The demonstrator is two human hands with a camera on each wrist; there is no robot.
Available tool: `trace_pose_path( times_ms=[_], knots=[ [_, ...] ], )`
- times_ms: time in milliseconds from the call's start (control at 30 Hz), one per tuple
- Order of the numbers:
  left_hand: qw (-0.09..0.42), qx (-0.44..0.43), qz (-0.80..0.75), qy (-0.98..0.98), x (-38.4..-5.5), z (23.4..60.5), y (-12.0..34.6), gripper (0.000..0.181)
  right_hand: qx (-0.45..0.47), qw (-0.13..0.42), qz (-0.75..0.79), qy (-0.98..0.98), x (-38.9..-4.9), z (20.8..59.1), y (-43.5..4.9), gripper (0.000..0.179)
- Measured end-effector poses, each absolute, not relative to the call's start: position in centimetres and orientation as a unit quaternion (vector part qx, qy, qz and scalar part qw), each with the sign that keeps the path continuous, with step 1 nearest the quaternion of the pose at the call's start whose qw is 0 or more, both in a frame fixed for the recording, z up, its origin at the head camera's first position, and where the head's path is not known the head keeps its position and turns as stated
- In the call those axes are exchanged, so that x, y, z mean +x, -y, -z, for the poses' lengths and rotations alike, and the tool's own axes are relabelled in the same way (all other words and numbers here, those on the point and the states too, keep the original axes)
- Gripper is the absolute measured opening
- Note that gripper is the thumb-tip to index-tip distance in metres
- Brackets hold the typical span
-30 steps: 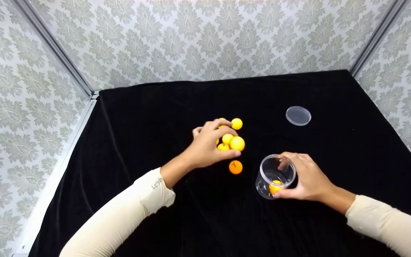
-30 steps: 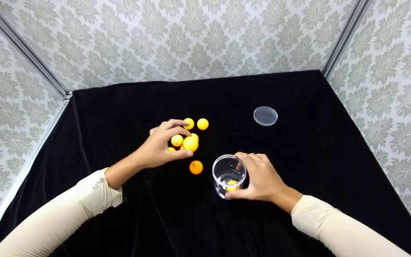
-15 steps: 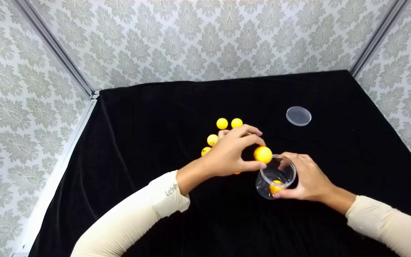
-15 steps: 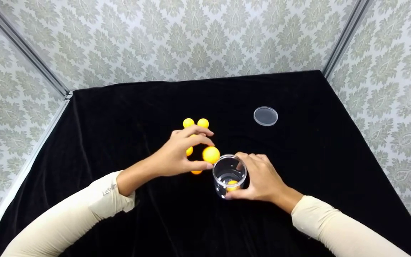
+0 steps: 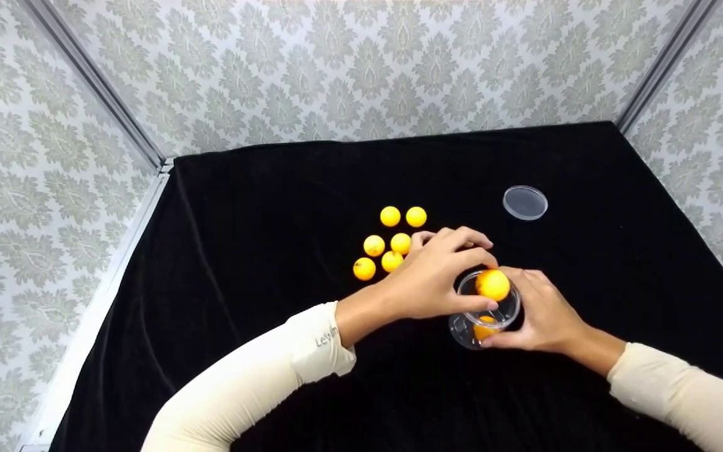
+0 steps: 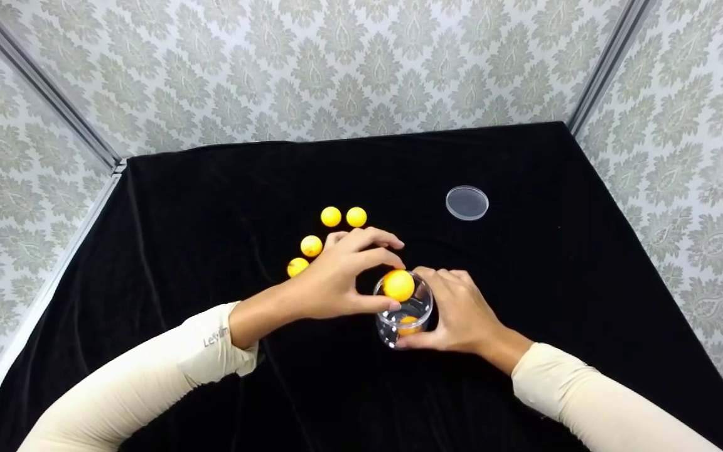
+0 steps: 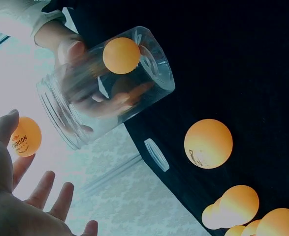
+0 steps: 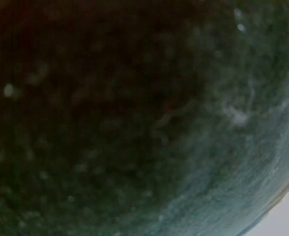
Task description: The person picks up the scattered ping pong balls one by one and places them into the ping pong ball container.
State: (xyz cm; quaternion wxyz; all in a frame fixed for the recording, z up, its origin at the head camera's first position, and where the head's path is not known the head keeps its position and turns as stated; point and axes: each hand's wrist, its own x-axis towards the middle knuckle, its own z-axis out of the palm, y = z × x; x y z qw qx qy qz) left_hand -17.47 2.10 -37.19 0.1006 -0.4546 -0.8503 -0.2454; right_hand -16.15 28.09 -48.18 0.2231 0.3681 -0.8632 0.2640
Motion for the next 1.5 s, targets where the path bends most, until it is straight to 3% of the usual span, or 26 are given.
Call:
trace_pose_path(
  times_ms=[633, 1500],
  knots=[
    [0.109, -0.447, 0.230, 0.858, -17.4, 37.4, -2.4, 0.052, 0.376, 0.248, -0.262, 0.854, -16.2, 48.5, -28.2, 0.111],
    [0.111, -0.409, 0.272, 0.864, -18.5, 38.1, 0.6, 0.050, 0.368, 0.217, -0.265, 0.865, -16.3, 48.0, -28.1, 0.104]
  ],
)
